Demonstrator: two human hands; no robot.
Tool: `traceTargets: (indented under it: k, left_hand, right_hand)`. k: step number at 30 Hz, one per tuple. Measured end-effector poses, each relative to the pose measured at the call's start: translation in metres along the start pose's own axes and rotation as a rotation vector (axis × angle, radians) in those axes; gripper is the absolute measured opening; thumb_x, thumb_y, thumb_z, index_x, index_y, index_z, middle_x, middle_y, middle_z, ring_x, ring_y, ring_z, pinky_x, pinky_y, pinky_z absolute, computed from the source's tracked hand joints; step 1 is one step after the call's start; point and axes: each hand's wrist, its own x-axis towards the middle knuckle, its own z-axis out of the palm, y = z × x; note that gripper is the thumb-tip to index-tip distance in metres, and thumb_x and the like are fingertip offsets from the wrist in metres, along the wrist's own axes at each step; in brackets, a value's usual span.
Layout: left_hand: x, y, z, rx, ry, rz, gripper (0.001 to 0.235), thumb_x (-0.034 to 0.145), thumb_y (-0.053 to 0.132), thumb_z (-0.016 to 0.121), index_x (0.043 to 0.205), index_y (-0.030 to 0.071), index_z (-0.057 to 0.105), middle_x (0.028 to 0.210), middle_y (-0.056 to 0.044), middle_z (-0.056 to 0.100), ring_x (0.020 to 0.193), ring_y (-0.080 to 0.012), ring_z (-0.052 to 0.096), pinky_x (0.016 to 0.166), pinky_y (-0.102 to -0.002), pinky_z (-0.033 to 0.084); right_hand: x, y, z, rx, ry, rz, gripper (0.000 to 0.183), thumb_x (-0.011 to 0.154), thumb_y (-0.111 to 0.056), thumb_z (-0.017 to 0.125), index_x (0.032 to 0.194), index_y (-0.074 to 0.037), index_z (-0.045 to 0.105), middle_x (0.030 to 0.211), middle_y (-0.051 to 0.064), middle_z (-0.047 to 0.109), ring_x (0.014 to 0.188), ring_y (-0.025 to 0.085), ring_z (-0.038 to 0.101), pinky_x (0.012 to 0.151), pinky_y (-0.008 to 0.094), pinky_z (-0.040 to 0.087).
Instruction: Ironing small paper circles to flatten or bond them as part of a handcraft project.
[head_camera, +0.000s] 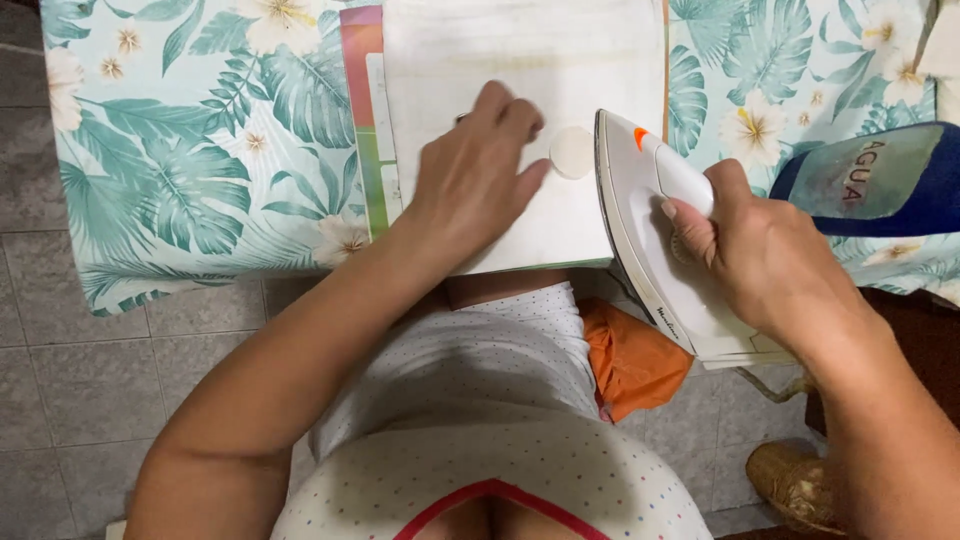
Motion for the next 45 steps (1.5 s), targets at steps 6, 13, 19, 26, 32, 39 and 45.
traceTargets:
  k: [6,13,19,26,32,39,45]
  left_hand:
    - [0.021,0.003,0.025,0.053,-0.07,-0.036,0.04,0.073,0.026,0.077,0.096,0.005,0.052,0.094,-0.009,0.044,0.061,-0.0289,0.053,0.043,-0.041,0.045]
    - [0.025,-0.001,0.027,-0.019,-0.152,-0.141,0.026,0.071,0.026,0.075,0.087,0.015,0.057,0.092,-0.002,0.048,0.073,-0.0252,0.055,0.053,-0.041,0.046]
    - [0.021,0.012,-0.001,-0.212,-0.171,-0.269,0.015,0.083,0.029,0.055,0.086,0.016,0.063,0.088,0.001,0.06,0.078,-0.0195,0.06,0.054,-0.036,0.045]
    - [0.027,-0.003,-0.034,-0.354,0.102,-0.222,0.011,0.088,0.015,0.05,0.081,0.007,0.051,0.099,-0.007,0.048,0.085,-0.0188,0.059,0.07,-0.024,0.06]
    - [0.035,-0.033,-0.027,-0.264,0.253,-0.083,0.008,0.084,0.015,0.056,0.078,0.009,0.055,0.094,-0.004,0.051,0.086,-0.0209,0.052,0.061,-0.028,0.057]
    - [0.011,0.007,-0.062,-0.733,0.154,-0.333,0.019,0.085,0.026,0.054,0.083,0.008,0.055,0.091,-0.004,0.05,0.074,-0.0142,0.06,0.059,-0.021,0.051]
    - [-0.007,-0.013,-0.023,-0.495,0.405,0.041,0.013,0.082,0.021,0.064,0.088,0.01,0.061,0.096,-0.004,0.052,0.07,-0.0143,0.053,0.057,-0.023,0.052]
  right_hand:
    - [-0.026,0.004,-0.004,0.308,0.149,0.122,0.049,0.092,-0.042,0.04,0.122,-0.003,0.043,0.094,0.022,0.056,0.078,0.034,0.053,0.061,0.045,0.039]
    - [-0.012,0.069,0.05,1.101,1.008,-0.166,0.035,0.106,-0.038,0.056,0.107,-0.003,0.052,0.082,0.005,0.052,0.055,0.011,0.047,0.045,0.021,0.039]
    - [0.054,0.046,0.038,1.157,1.638,-0.404,0.04,0.088,-0.024,0.079,0.072,0.003,0.053,0.06,0.014,0.055,0.047,0.018,0.05,0.037,0.032,0.041]
    - [0.166,0.113,0.106,1.23,2.002,-0.102,0.084,0.085,-0.016,0.093,0.141,-0.006,0.031,0.149,0.015,0.03,0.145,0.03,0.026,0.128,0.043,0.022]
    - [0.177,0.119,0.127,1.237,2.019,-0.446,0.084,0.095,0.015,0.083,0.146,-0.021,0.027,0.153,0.004,0.023,0.146,0.025,0.028,0.126,0.044,0.035]
    - [0.062,0.034,0.067,0.562,1.971,-0.399,0.054,0.081,-0.006,0.071,0.122,-0.008,0.036,0.114,0.01,0.041,0.101,0.025,0.04,0.091,0.039,0.038]
    - [0.041,-0.024,0.085,1.179,1.112,-0.725,0.025,0.089,-0.011,0.044,0.111,-0.001,0.042,0.077,0.014,0.048,0.063,0.019,0.044,0.051,0.028,0.043]
